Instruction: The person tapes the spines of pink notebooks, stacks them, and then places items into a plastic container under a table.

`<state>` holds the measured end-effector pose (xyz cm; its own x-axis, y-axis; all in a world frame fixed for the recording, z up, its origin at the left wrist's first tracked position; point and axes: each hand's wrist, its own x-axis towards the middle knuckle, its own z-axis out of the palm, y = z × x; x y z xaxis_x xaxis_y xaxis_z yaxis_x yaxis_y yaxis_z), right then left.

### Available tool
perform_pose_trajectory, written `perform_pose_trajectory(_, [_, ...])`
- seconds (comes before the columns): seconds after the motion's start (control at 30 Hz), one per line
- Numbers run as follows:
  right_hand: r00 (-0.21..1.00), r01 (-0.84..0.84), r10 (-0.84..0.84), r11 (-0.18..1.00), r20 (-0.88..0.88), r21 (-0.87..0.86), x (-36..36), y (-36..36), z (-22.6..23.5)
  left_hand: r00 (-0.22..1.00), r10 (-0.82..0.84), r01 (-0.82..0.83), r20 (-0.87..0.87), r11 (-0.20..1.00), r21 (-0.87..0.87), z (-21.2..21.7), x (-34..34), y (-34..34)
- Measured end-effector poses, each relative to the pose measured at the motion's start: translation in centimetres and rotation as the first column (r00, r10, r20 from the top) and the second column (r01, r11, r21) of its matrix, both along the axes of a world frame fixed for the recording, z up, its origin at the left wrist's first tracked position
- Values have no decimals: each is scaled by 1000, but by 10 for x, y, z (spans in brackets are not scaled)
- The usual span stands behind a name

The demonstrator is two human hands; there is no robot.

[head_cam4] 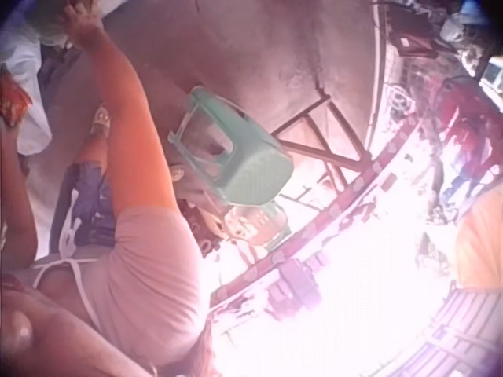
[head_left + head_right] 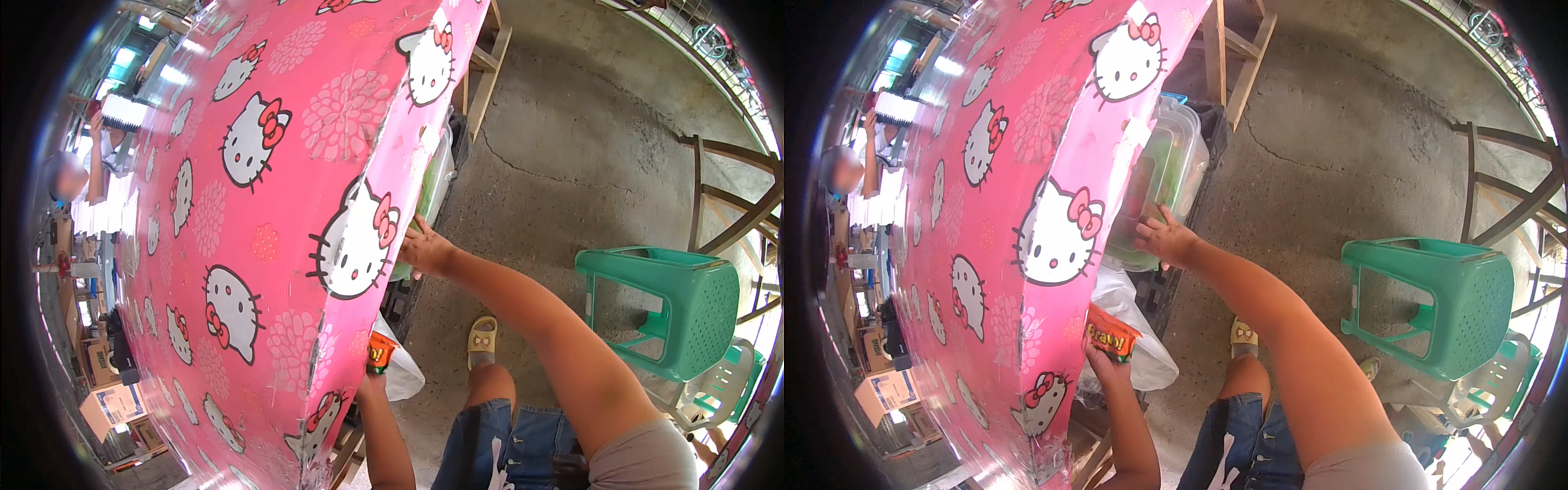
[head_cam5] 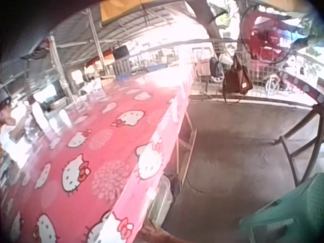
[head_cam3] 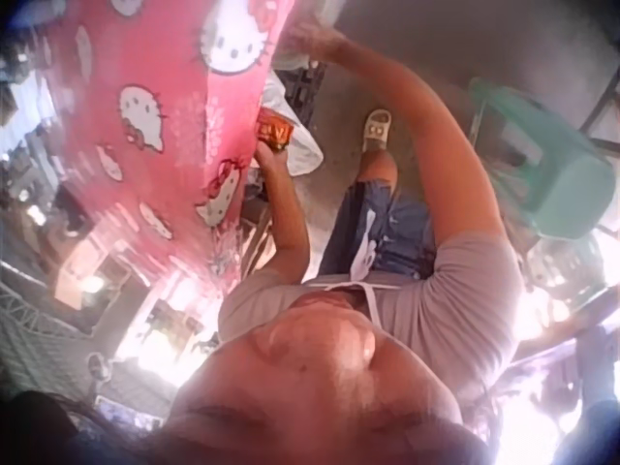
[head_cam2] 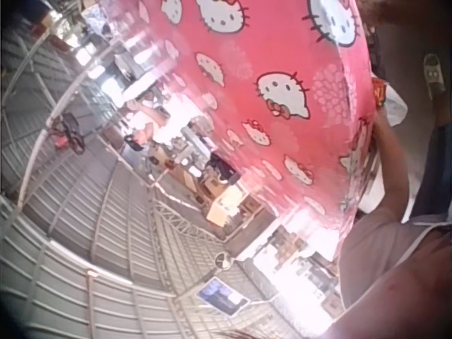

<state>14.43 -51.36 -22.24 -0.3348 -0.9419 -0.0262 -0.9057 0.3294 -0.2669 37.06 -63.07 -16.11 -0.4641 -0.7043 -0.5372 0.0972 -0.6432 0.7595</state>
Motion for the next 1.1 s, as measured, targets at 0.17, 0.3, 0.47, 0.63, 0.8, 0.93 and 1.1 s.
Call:
perform_pose_trajectory(0.17, [984,168,-170,985,53,42,-37,-6,-2,980,-195,197,-34,978,71,3,-12,12])
perform_pose_trajectory(0.3, [981,196,-194,970,-30,146,-42,2,20,948,-257,281,-187,953,114,2,-17,12])
perform_pose_trajectory(0.47, [993,26,-6,985,-117,171,-25,-10,13,928,-322,348,-188,930,121,-5,-26,24])
perform_pose_trajectory(0.63, [999,43,-43,999,20,-3,-33,-8,-4,939,-319,334,-129,934,124,10,-39,37])
perform_pose_trajectory(0.8, [989,115,-120,991,-84,-64,-26,-7,8,892,-414,442,-179,882,165,5,-40,26])
perform_pose_trajectory(0.93, [776,618,-513,734,367,-280,-3,54,59,776,-607,624,-172,778,72,4,-44,30])
perform_pose_trajectory(1.1, [380,788,-468,615,798,-15,96,215,132,233,-972,971,-30,235,-52,61,-50,116])
